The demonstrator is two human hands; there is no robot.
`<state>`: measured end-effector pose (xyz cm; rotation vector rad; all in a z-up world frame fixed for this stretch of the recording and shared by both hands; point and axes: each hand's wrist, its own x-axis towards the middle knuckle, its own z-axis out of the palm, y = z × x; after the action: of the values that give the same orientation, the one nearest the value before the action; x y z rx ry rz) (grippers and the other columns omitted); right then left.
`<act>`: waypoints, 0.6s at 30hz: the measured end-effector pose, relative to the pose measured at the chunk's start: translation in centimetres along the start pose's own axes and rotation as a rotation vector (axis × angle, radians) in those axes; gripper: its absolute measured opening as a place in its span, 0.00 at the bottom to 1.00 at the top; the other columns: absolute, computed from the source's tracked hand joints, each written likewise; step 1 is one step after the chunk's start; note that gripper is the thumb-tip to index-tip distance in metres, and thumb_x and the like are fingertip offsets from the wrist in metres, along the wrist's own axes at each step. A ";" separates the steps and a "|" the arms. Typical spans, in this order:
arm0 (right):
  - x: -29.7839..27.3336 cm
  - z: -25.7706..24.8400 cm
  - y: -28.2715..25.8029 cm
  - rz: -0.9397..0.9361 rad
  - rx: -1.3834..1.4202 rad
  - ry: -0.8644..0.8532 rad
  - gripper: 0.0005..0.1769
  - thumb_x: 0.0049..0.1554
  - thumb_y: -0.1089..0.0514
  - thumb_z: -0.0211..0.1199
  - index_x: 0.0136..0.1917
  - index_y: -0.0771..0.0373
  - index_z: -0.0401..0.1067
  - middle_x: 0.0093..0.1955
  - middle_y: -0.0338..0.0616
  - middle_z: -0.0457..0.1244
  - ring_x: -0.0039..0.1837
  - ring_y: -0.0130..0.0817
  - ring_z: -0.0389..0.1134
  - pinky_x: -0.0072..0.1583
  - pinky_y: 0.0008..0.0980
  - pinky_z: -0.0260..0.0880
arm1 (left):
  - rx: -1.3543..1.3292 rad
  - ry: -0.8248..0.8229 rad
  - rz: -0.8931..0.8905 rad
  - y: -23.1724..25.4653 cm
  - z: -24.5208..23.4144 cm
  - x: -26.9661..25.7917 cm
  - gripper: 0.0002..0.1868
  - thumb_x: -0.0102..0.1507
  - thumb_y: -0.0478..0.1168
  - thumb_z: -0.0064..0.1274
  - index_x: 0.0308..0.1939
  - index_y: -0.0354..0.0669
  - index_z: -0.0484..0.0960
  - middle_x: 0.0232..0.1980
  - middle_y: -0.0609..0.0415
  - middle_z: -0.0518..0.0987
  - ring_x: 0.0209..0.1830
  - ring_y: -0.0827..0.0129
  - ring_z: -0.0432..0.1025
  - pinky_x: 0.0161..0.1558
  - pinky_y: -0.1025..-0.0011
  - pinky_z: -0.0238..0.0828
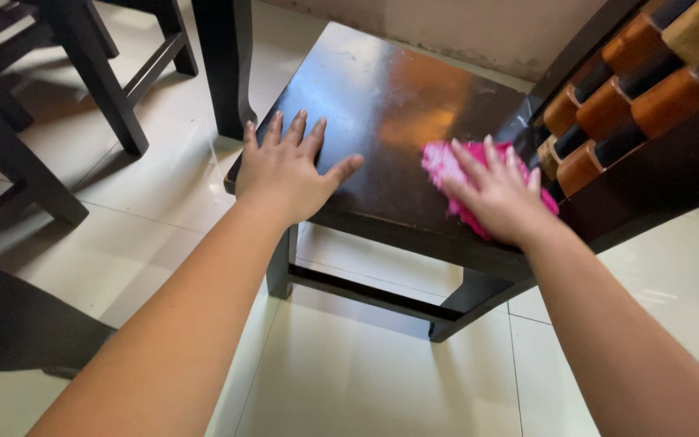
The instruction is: The person wipes a dark wooden chair with a pink cloth, cleaning the seat, backrest, and legs. The person then moves to a second chair and repeats the wiping process on its surfaces.
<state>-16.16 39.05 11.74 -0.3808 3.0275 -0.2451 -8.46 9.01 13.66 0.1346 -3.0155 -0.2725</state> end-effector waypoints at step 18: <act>-0.4 3.0 -10.8 -0.654 -0.086 0.041 0.39 0.64 0.30 0.40 0.83 0.45 0.45 0.88 0.47 0.33 0.87 0.53 0.29 0.78 0.65 0.27 | -0.703 0.311 0.056 -4.0 -0.1 3.6 0.41 0.67 0.71 0.22 0.77 0.56 0.61 0.81 0.53 0.61 0.84 0.53 0.45 0.78 0.41 0.26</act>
<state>-12.91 28.35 10.67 -1.3776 2.8479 -0.1562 -11.70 4.75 13.39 0.0240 -2.4411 -1.1496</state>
